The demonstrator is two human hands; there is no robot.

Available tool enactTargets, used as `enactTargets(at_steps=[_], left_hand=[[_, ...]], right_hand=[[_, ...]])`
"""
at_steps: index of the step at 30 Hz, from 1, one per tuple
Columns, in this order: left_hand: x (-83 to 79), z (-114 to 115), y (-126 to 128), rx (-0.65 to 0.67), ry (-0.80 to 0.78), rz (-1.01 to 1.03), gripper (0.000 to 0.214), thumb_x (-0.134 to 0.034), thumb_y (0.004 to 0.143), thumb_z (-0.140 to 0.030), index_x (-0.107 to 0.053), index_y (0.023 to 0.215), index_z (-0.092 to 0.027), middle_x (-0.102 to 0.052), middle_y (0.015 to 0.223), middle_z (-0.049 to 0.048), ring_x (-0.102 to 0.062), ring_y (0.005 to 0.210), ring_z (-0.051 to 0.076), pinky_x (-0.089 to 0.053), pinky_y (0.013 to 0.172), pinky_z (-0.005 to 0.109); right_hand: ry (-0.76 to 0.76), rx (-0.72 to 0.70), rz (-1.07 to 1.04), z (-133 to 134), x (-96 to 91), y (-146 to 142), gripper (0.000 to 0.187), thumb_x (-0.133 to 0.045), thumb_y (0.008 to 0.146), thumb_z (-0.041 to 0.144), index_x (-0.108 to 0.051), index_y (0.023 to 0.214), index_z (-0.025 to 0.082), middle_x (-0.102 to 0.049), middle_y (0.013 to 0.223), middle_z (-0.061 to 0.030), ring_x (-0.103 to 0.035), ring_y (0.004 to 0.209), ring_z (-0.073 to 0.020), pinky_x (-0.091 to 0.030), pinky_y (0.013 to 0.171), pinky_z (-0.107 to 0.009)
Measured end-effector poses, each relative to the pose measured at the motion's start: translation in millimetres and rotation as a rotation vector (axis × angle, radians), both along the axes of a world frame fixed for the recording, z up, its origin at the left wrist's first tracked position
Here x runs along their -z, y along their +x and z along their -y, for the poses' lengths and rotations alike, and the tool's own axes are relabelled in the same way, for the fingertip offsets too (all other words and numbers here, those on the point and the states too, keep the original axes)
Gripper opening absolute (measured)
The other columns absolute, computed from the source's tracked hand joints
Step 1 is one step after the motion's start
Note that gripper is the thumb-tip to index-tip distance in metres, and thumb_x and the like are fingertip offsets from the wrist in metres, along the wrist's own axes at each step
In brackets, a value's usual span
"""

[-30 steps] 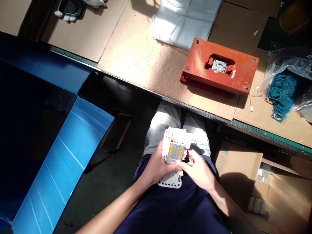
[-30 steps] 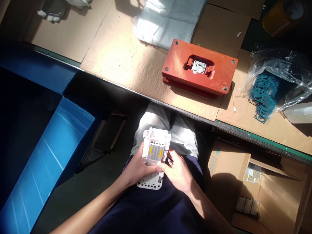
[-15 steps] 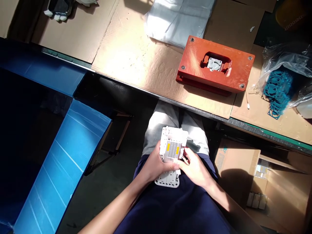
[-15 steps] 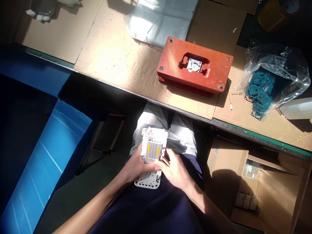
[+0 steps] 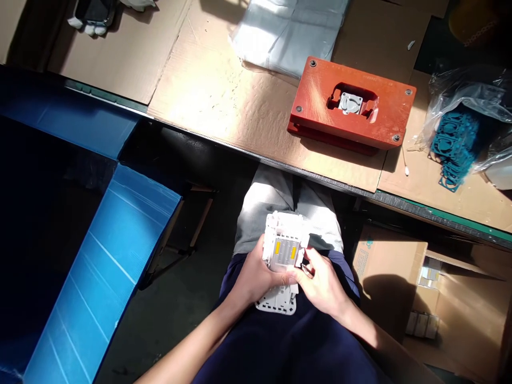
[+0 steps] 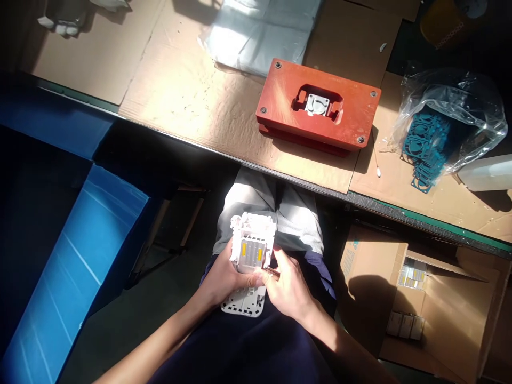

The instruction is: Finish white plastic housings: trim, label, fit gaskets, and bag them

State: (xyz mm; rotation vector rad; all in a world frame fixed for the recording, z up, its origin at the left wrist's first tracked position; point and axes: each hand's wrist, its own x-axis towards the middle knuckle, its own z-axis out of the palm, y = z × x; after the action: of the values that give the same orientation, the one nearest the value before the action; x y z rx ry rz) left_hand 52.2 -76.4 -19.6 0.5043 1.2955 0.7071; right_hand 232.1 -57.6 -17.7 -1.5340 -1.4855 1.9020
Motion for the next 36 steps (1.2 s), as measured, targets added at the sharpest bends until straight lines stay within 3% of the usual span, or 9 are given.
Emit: enactTargets(at_steps=[8, 13, 17, 21, 24, 27, 30, 36], left_hand=[[-5.2, -9, -3, 0.03, -0.015, -0.035, 0.084, -0.094, 0.061, -0.026, -0.048, 0.13, -0.02, -0.068, 0.129, 0.013, -0.065, 0.12, 0.033, -0.053, 0.102, 0.046], [-10.0, -15, -2, 0.025, -0.066, -0.045, 0.078, -0.091, 0.063, -0.023, -0.049, 0.129, -0.018, -0.07, 0.122, 0.0112, -0.068, 0.112, 0.031, -0.056, 0.095, 0.045], [-15.8, -16, -4, 0.094, -0.044, -0.032, 0.074, -0.087, 0.072, -0.028, -0.046, 0.133, -0.02, -0.07, 0.122, 0.009, -0.069, 0.108, 0.028, -0.057, 0.091, 0.042], [-20.6, -23, -8, 0.142, 0.036, -0.24, 0.073, -0.086, 0.074, -0.034, -0.045, 0.133, -0.021, -0.067, 0.128, 0.01, -0.065, 0.117, 0.029, -0.054, 0.098, 0.043], [-26.2, -29, -6, 0.103, 0.123, -0.241, 0.077, -0.087, 0.071, -0.027, -0.043, 0.134, -0.024, -0.067, 0.127, 0.0073, -0.066, 0.118, 0.028, -0.054, 0.098, 0.04], [-34.0, -28, 1, 0.078, 0.138, -0.253, 0.068, -0.087, 0.069, -0.025, -0.049, 0.125, -0.025, -0.07, 0.118, 0.0042, -0.068, 0.111, 0.027, -0.056, 0.092, 0.037], [-38.7, -21, 7, 0.03, 0.133, -0.279, 0.068, -0.089, 0.066, -0.021, -0.051, 0.123, -0.026, -0.07, 0.112, 0.0014, -0.069, 0.107, 0.025, -0.055, 0.091, 0.034], [-31.2, -18, 7, -0.049, 0.111, -0.175, 0.07, -0.089, 0.062, -0.012, -0.055, 0.122, -0.026, -0.072, 0.113, 0.0023, -0.068, 0.109, 0.028, -0.054, 0.094, 0.036]], right_hand=[[-0.043, 0.012, -0.115, -12, 5.0, 1, 0.034, -0.065, 0.092, 0.029, -0.065, 0.126, 0.025, -0.073, 0.125, -0.0081, -0.07, 0.114, -0.0257, -0.059, 0.099, -0.04], [-0.034, 0.157, -0.134, -29, 2.5, 2, 0.048, -0.067, 0.093, 0.04, -0.059, 0.138, 0.025, -0.068, 0.135, -0.0095, -0.064, 0.125, -0.0258, -0.053, 0.108, -0.043], [-0.031, 0.151, -0.18, -45, -5.6, -2, 0.037, -0.067, 0.093, 0.039, -0.068, 0.127, 0.024, -0.072, 0.126, -0.0078, -0.069, 0.115, -0.0265, -0.055, 0.104, -0.045], [-0.08, 0.172, -0.203, -44, -13.2, -5, 0.03, -0.065, 0.094, 0.036, -0.068, 0.121, 0.022, -0.074, 0.122, -0.0089, -0.071, 0.111, -0.0266, -0.059, 0.096, -0.04], [-0.061, 0.19, -0.13, -35, -21.2, -5, 0.023, -0.065, 0.094, 0.035, -0.068, 0.113, 0.022, -0.075, 0.119, -0.0095, -0.073, 0.103, -0.0251, -0.059, 0.092, -0.038], [-0.051, 0.147, -0.065, -26, -32.4, -2, 0.02, -0.065, 0.094, 0.035, -0.068, 0.106, 0.02, -0.076, 0.113, -0.0109, -0.073, 0.094, -0.0242, -0.06, 0.086, -0.036], [-0.027, 0.116, -0.019, -20, -40.7, 2, 0.021, -0.065, 0.093, 0.033, -0.068, 0.109, 0.02, -0.075, 0.113, -0.0115, -0.072, 0.098, -0.0257, -0.059, 0.086, -0.036], [-0.005, 0.122, -0.013, -18, -33.5, 0, 0.024, -0.061, 0.095, 0.033, -0.069, 0.112, 0.019, -0.075, 0.11, -0.0123, -0.071, 0.097, -0.0258, -0.058, 0.09, -0.039]])
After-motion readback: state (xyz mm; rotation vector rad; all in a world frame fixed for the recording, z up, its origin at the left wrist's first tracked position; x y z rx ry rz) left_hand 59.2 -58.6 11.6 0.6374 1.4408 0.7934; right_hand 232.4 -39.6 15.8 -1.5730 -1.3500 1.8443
